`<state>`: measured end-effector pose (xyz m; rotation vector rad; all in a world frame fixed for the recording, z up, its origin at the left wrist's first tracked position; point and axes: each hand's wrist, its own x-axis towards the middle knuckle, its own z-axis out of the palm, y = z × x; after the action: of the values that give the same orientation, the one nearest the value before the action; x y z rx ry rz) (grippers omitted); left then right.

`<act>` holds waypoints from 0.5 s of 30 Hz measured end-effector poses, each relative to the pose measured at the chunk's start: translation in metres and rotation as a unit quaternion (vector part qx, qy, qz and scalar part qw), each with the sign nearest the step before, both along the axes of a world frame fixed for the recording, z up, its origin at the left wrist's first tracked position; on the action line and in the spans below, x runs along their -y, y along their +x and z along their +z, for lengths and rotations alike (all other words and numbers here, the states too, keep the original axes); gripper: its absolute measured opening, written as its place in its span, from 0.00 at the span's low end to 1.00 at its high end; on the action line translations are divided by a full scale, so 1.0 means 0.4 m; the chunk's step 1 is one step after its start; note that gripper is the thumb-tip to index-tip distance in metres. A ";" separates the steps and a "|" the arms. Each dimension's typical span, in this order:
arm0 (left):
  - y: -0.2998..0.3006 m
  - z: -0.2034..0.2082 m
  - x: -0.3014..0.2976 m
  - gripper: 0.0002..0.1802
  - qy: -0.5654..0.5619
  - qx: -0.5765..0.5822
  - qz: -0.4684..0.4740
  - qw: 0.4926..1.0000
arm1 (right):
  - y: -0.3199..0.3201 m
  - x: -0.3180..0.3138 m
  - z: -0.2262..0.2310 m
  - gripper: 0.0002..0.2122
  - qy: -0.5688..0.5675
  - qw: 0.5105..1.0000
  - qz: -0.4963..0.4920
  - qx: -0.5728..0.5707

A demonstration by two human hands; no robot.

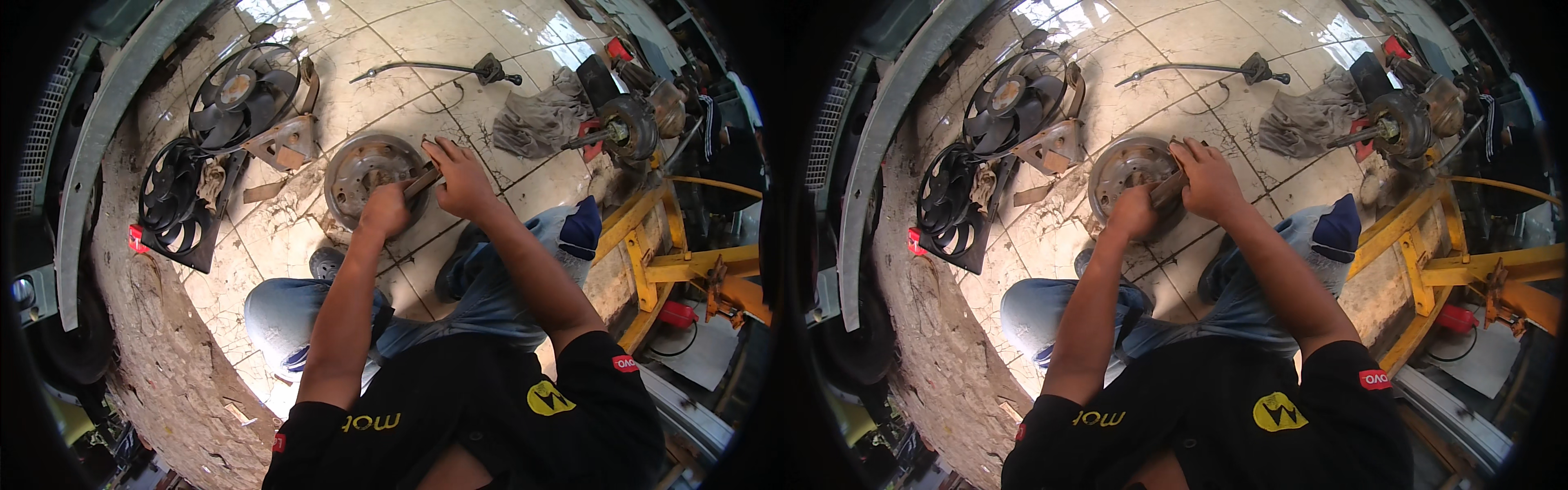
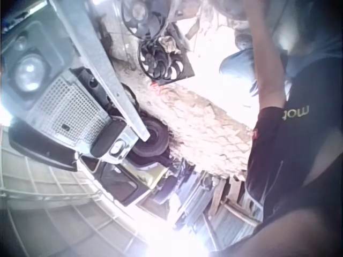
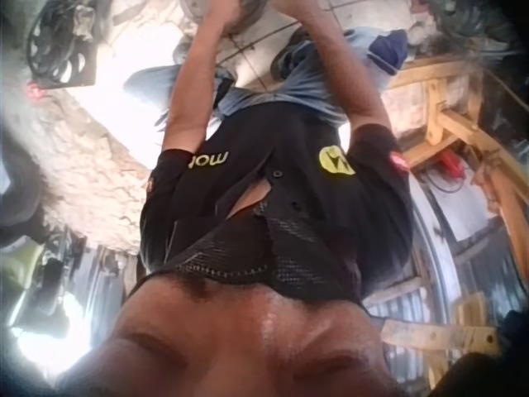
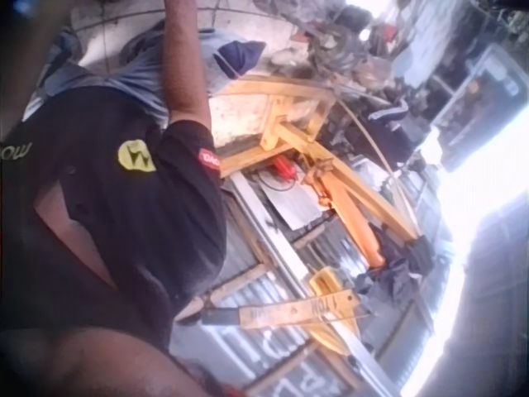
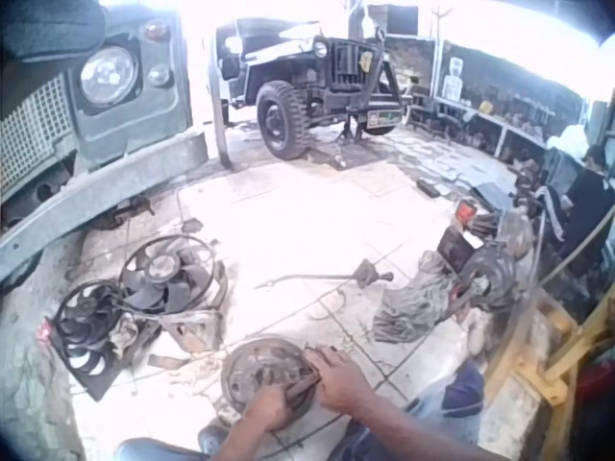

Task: The person sits on the floor and uses a sanding block to scrub the surface of a brake drum. They rotate the drum periodically to clean different sections.

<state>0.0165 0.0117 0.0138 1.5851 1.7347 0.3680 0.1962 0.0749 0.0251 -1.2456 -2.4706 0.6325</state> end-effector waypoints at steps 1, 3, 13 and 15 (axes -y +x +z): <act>0.001 -0.005 -0.001 0.30 0.004 0.005 0.002 1.000 | -0.006 0.007 0.017 0.36 -0.004 0.999 0.009 0.033; -0.005 -0.011 -0.003 0.30 0.005 -0.001 -0.003 1.000 | -0.014 0.031 0.019 0.37 0.016 0.996 0.029 0.079; 0.009 0.027 0.006 0.28 -0.025 0.017 -0.002 1.000 | -0.045 0.027 -0.042 0.40 0.048 0.994 0.070 0.070; 0.008 0.027 0.011 0.27 -0.040 0.010 -0.002 0.999 | -0.034 0.066 -0.038 0.40 0.048 0.995 0.065 0.064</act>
<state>0.0198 0.0074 0.0248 1.5238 1.7096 0.3070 0.1827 0.0484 0.0097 -1.1280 -2.6704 0.4734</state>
